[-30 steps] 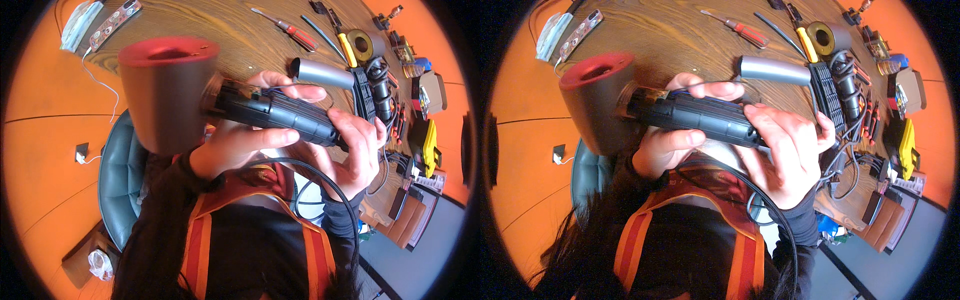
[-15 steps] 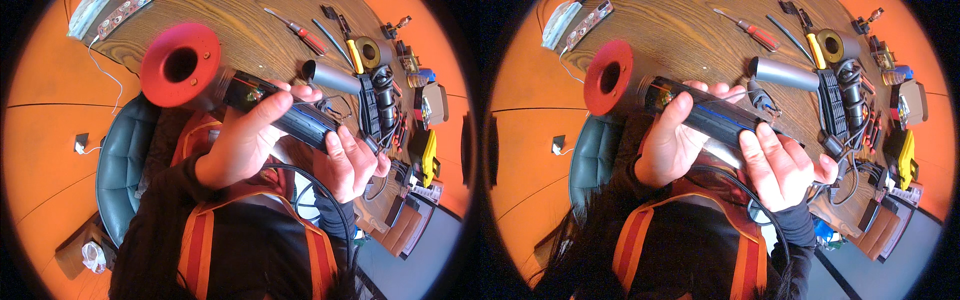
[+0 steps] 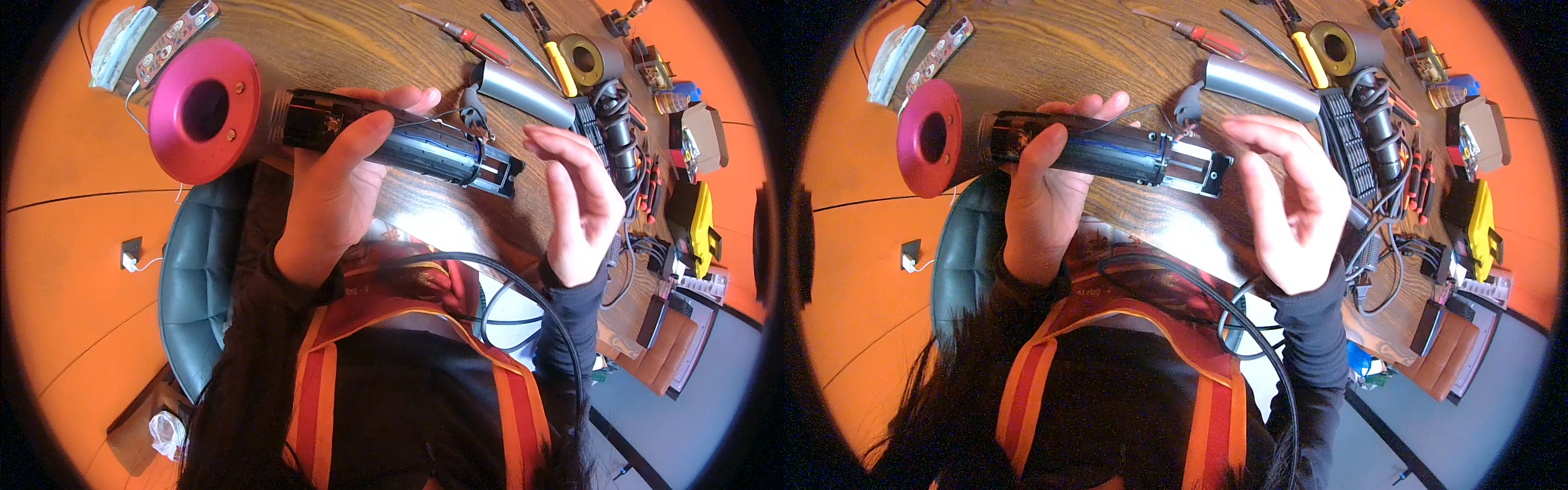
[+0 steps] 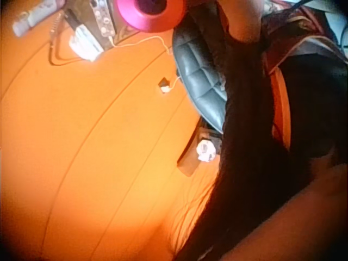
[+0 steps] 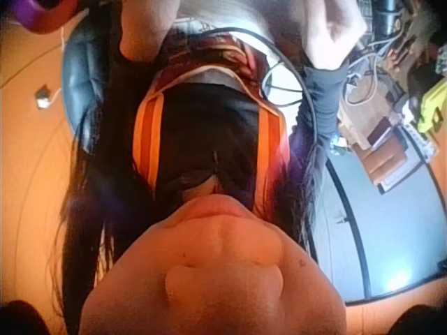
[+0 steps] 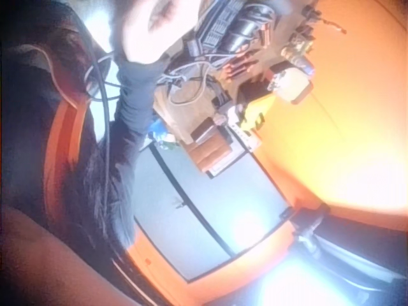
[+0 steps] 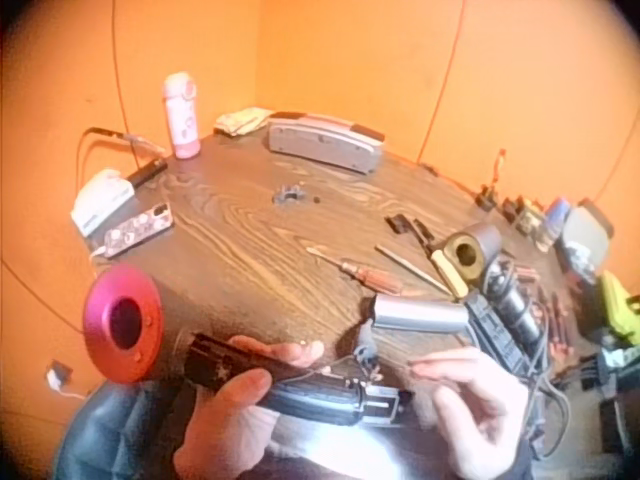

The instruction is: The person disassembles a hair dryer on a wooden table, using a screwdriver and pliers to remove screws and internal components. They detach the handle, expose the internal wiring, and manipulate small parts with tweezers before reassembling the device.

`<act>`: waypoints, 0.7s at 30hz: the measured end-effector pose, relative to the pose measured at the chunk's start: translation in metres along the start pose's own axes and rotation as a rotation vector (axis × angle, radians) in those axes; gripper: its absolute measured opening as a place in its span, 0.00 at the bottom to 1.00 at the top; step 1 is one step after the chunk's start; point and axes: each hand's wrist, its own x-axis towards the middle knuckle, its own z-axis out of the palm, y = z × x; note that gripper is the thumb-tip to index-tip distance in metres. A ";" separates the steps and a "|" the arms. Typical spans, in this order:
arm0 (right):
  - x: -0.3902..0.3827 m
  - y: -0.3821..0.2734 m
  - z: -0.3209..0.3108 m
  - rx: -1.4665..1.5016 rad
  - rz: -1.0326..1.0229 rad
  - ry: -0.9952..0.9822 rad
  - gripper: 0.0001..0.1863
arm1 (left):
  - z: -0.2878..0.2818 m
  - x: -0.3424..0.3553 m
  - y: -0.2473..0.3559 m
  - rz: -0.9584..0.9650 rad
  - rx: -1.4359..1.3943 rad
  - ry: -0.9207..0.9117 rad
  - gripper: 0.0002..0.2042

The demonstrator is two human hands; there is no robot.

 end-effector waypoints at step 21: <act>0.018 0.011 0.019 -0.280 -0.316 -0.147 0.09 | -0.001 0.020 -0.004 0.037 0.318 -0.014 0.10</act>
